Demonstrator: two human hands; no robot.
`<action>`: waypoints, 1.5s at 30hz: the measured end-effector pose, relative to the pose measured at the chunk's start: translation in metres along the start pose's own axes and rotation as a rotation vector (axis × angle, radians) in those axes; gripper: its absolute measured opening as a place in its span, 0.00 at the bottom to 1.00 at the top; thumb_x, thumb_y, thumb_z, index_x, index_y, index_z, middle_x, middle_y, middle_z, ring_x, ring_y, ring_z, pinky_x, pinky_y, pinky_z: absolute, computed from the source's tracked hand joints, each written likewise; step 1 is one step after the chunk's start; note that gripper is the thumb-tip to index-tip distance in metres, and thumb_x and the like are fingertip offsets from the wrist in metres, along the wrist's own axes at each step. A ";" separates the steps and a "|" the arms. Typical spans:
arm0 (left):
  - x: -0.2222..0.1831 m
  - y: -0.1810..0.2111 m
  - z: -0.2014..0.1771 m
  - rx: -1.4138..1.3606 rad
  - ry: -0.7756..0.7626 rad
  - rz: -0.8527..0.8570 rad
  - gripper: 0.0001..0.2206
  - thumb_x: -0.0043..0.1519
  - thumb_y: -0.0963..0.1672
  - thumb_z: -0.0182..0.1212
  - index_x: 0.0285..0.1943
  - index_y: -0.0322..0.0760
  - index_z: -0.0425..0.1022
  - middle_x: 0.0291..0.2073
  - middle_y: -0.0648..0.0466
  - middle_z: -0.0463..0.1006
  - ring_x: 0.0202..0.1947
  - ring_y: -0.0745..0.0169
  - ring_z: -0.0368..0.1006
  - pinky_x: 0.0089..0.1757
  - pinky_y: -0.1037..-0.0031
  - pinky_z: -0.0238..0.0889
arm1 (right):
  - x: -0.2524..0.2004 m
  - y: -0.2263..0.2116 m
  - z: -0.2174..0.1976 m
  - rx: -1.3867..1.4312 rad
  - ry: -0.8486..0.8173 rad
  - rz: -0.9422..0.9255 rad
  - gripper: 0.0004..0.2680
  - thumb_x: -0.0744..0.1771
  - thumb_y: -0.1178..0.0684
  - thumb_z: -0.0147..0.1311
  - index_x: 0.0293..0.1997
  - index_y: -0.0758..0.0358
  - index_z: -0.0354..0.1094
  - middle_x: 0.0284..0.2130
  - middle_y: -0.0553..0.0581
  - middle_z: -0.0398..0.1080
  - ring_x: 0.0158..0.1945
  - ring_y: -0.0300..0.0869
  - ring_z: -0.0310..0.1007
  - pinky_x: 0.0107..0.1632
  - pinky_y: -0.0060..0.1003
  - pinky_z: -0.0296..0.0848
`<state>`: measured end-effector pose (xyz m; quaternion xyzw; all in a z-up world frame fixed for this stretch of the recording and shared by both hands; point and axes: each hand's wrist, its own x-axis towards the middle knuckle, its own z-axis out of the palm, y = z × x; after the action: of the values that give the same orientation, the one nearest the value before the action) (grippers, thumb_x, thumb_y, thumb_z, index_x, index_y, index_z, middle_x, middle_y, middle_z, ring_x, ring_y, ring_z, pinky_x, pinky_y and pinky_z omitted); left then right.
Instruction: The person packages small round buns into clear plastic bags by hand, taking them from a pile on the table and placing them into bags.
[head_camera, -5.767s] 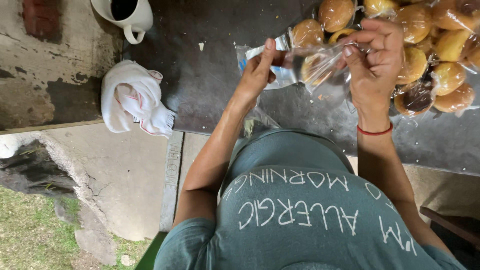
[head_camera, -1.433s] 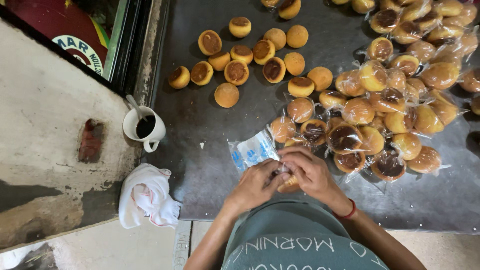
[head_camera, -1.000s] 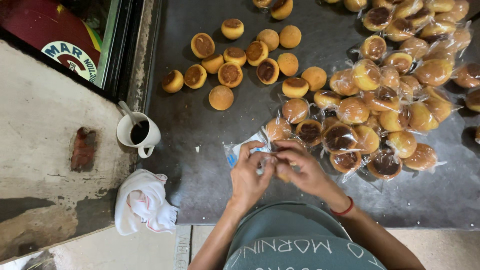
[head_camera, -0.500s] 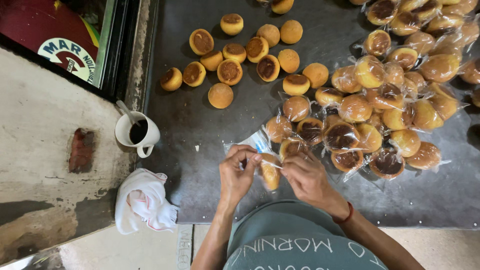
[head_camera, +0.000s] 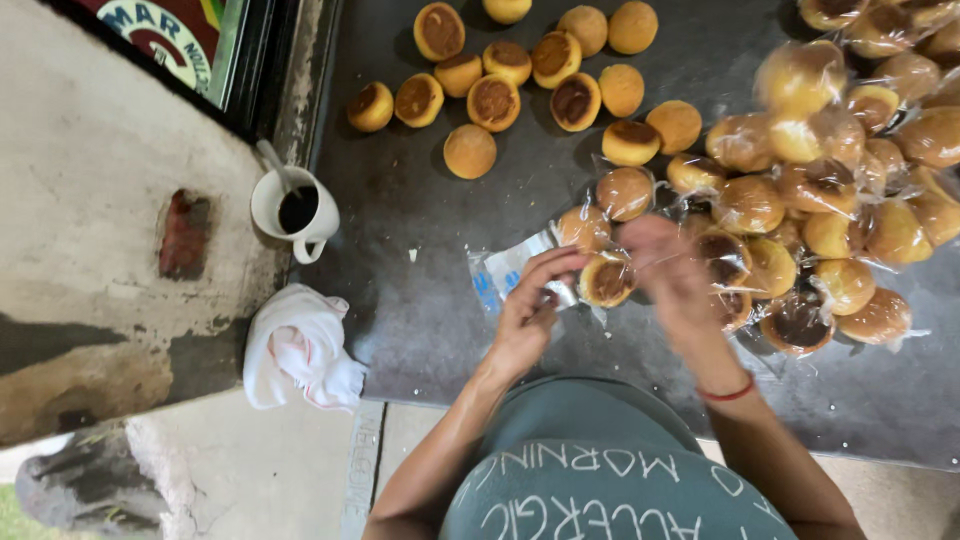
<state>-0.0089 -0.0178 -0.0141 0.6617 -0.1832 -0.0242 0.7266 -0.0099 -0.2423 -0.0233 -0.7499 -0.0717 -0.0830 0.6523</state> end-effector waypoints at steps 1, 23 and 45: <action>0.000 0.006 0.002 -0.133 -0.038 -0.036 0.33 0.50 0.29 0.41 0.65 0.38 0.72 0.69 0.51 0.66 0.70 0.58 0.62 0.62 0.73 0.58 | -0.009 0.007 0.011 0.003 -0.009 0.002 0.10 0.71 0.62 0.46 0.58 0.69 0.64 0.56 0.60 0.68 0.58 0.42 0.69 0.62 0.36 0.68; 0.034 -0.053 -0.016 -0.260 0.190 -0.206 0.09 0.64 0.44 0.69 0.41 0.31 0.82 0.31 0.60 0.81 0.32 0.79 0.70 0.36 0.82 0.64 | 0.026 -0.025 0.030 0.053 -0.003 0.043 0.06 0.73 0.58 0.56 0.49 0.67 0.63 0.38 0.52 0.70 0.38 0.31 0.68 0.41 0.25 0.71; 0.034 -0.070 -0.023 -0.358 0.248 -0.249 0.09 0.66 0.43 0.65 0.48 0.31 0.82 0.34 0.59 0.83 0.31 0.78 0.71 0.34 0.82 0.66 | 0.037 0.031 0.053 0.066 -0.007 0.197 0.08 0.74 0.51 0.52 0.41 0.63 0.70 0.31 0.47 0.70 0.34 0.30 0.66 0.37 0.25 0.67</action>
<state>0.0445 -0.0144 -0.0753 0.5377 -0.0026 -0.0645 0.8407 0.0341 -0.1937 -0.0521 -0.7318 -0.0027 -0.0133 0.6814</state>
